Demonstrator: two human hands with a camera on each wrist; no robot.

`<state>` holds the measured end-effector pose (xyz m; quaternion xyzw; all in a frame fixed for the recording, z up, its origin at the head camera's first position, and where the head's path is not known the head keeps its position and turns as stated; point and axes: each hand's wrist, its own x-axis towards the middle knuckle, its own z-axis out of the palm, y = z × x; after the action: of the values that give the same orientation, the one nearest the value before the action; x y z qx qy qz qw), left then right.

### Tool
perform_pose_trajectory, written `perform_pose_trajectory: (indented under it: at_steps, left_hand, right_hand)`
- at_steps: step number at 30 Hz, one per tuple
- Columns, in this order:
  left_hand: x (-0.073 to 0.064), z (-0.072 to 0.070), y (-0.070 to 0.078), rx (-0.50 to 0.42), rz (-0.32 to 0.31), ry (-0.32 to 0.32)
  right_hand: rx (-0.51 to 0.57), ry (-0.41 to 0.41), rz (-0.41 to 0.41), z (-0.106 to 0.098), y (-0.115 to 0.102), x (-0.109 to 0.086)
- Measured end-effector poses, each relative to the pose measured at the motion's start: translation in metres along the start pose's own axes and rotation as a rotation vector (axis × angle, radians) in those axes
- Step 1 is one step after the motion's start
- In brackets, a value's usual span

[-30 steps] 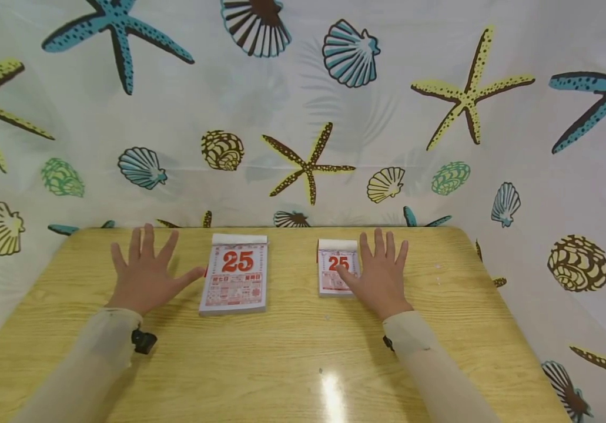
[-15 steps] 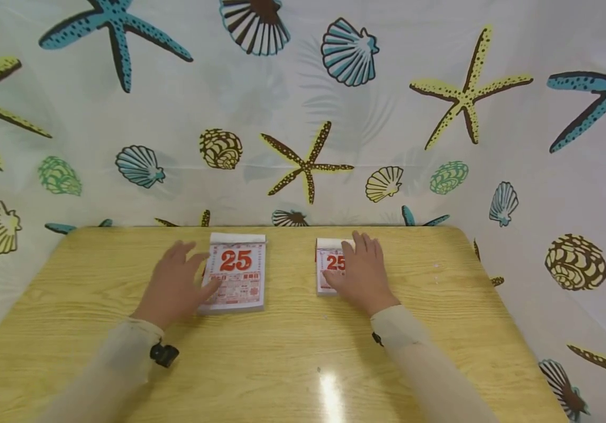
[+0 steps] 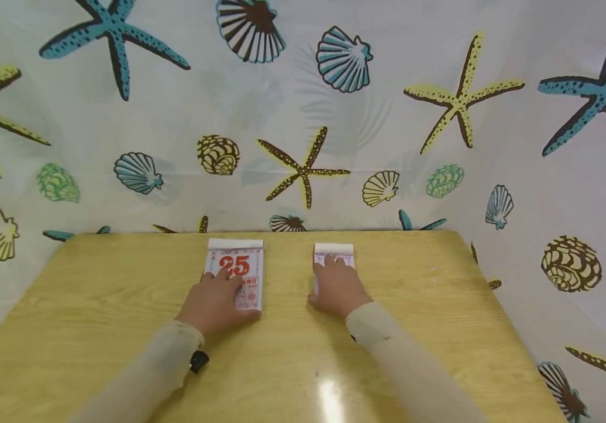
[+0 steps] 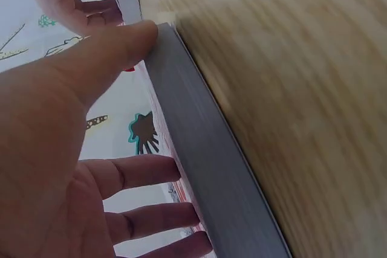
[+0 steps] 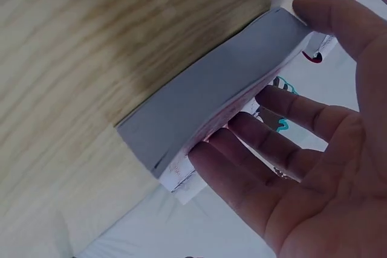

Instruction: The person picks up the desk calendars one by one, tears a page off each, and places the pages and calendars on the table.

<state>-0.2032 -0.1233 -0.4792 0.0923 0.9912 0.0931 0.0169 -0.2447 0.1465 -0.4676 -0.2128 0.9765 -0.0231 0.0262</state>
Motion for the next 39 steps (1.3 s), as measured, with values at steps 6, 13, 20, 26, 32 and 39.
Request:
perform_pose_trajectory:
  at_steps: [6,13,20,26,32,39]
  left_hand:
    - [-0.002,-0.002,0.007,-0.015,-0.026,-0.026]
    - [0.001,-0.007,0.010,-0.013,-0.038,-0.042]
    - [0.005,-0.009,0.012,0.016,-0.034,-0.050]
    - [0.009,-0.009,0.015,0.017,-0.029,-0.071]
    - [0.003,-0.007,0.017,0.020,-0.043,-0.052]
    - [-0.002,-0.008,0.017,0.024,-0.034,-0.040]
  right_hand:
    - [-0.036,0.046,-0.020,0.004,-0.002,-0.002]
    - [-0.061,0.096,-0.039,0.003,-0.005,-0.005]
    - [-0.084,0.076,-0.046,0.006,-0.003,-0.002]
    - [-0.079,0.054,-0.044,0.001,0.001,-0.001]
    - [-0.030,0.079,-0.020,0.003,0.003,-0.004]
    - [0.003,0.135,0.000,0.006,0.002,-0.009]
